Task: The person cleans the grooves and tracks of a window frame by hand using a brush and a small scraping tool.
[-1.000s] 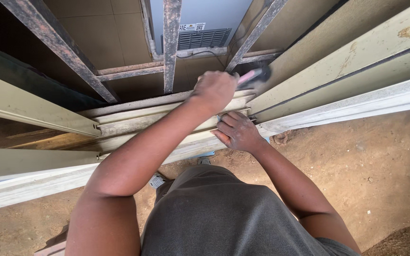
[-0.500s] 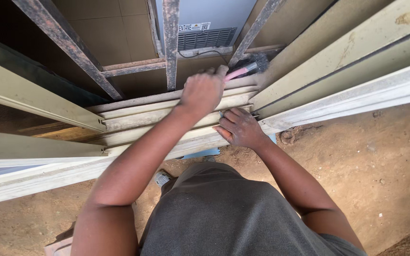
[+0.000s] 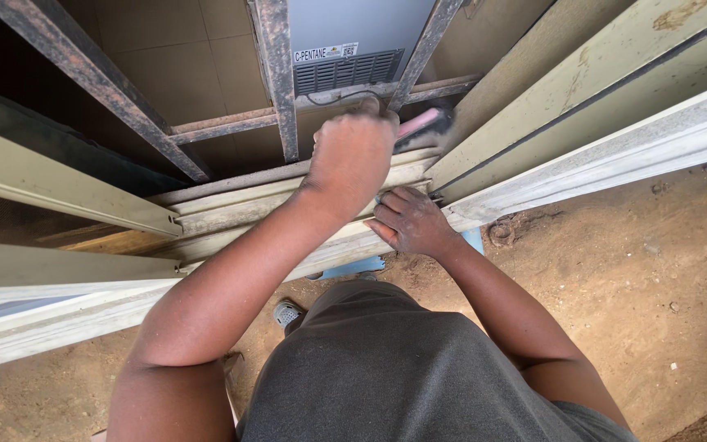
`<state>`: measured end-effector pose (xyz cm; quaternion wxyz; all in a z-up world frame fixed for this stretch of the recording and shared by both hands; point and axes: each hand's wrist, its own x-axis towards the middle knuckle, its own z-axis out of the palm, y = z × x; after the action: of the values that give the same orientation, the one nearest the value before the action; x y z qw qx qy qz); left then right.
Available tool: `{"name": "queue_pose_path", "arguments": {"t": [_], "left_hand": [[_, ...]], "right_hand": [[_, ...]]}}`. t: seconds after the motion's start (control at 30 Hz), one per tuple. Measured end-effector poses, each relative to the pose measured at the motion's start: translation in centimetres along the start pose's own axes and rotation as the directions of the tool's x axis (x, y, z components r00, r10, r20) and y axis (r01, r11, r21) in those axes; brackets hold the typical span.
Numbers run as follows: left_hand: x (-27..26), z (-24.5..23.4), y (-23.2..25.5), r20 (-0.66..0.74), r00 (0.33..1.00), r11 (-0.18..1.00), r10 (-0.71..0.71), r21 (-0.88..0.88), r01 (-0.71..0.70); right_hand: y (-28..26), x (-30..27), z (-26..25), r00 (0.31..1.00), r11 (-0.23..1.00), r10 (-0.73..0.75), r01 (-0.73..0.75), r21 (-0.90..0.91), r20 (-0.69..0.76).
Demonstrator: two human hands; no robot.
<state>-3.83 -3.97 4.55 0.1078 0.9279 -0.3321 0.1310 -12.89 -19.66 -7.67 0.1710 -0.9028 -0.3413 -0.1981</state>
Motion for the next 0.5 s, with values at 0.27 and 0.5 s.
{"name": "queue_pose_path", "arguments": {"t": [0.27,0.5], "left_hand": [[0.8,-1.4,0.2,0.057,0.992,0.973,0.108,0.199,-0.118],[1.1,2.8,-3.4,-0.108,0.993,0.901,0.047,-0.425,-0.089]], "right_hand": [[0.4,-0.7,0.6,1.000,1.000,0.013,-0.013,0.006,0.014],[0.7,-0.9,0.8,1.000,1.000,-0.009,0.009,-0.004,-0.020]]}}
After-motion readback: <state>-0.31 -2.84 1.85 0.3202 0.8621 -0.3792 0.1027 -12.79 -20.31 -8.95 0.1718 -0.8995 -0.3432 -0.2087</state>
